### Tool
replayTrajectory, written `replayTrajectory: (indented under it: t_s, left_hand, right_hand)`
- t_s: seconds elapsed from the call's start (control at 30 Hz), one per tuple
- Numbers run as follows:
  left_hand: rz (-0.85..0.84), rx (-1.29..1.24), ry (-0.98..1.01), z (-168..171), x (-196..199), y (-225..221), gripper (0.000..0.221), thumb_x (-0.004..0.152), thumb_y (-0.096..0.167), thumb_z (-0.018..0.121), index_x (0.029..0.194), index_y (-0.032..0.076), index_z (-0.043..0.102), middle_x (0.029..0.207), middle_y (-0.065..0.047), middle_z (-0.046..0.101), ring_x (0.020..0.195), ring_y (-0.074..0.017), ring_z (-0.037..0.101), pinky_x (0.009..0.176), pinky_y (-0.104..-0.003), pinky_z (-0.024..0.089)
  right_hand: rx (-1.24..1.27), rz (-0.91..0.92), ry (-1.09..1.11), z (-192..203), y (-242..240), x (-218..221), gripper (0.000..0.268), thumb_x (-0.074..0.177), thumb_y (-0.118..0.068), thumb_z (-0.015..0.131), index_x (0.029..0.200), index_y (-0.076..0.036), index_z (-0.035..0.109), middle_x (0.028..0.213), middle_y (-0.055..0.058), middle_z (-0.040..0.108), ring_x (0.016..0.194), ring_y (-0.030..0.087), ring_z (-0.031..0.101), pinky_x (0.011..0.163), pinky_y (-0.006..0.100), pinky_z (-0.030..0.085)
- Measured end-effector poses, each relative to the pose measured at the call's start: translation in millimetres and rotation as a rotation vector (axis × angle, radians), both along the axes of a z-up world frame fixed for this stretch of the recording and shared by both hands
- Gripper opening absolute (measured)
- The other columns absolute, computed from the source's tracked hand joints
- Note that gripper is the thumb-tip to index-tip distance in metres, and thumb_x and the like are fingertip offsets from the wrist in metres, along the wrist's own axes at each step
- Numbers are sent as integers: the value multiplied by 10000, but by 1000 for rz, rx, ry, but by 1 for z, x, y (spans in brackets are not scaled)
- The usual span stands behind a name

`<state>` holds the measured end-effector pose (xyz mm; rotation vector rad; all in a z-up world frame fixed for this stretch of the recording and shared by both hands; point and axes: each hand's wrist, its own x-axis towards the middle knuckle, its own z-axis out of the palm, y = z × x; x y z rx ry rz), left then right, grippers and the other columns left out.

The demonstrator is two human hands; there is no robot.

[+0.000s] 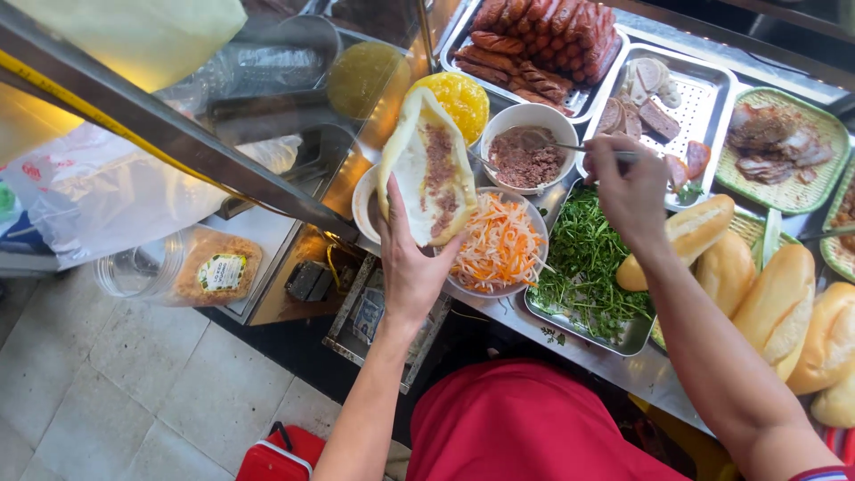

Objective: Assemble Vietnamese Banh Mi sandwiches by slicing bread and adding various meats, condiments, and vegetables.

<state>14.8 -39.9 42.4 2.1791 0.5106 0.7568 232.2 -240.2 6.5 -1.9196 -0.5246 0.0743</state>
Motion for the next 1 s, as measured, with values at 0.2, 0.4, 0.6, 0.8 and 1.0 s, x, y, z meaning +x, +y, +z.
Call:
replayTrajectory:
  t_s: [0.2,0.4,0.6,0.8,1.0]
  left_hand:
    - [-246,-64,5,15,9,-31,1167,752,152,923,1643,51,176,1575,-288,422,1455,-415,453,1205,-454,381]
    - [-576,-389,89,5,27,-111,1104,776,156,886,1632,7,203,1515,-223,481,1327,-283,584,1091,-363,495]
    - [-923,-320,101,-15,29,-232,1106,747,73,869,1625,-19,203,1563,-241,411,1354,-291,540,1070,-358,494]
    - [-1137,-523,214,-32,29,-389,1152,724,48,856,1614,-14,128,1544,-202,418,1249,-237,613,1003,-343,563]
    - [-1188,-553,272,-53,17,-520,1142,748,86,862,1612,-23,123,1525,-202,432,1249,-239,622,995,-337,570]
  right_hand:
    - [-354,-119,-168,-47,6,-17,267,1014,-291,716,1151,-77,796,867,164,731,694,258,696,651,400,537]
    - [-219,-407,-93,-23,-140,-66,347,1008,-301,682,1257,-63,729,928,89,746,760,165,711,690,316,564]
    - [563,-1070,135,-47,-412,-147,278,1056,-262,636,1266,-89,692,838,14,675,630,68,563,558,233,455]
    - [1557,-1352,467,-133,-759,-240,721,936,-688,639,1212,-25,566,875,122,614,711,204,619,535,275,534]
    - [1911,-1207,743,-86,-826,-211,818,800,-581,737,1349,-4,548,1221,368,505,939,421,653,712,318,653]
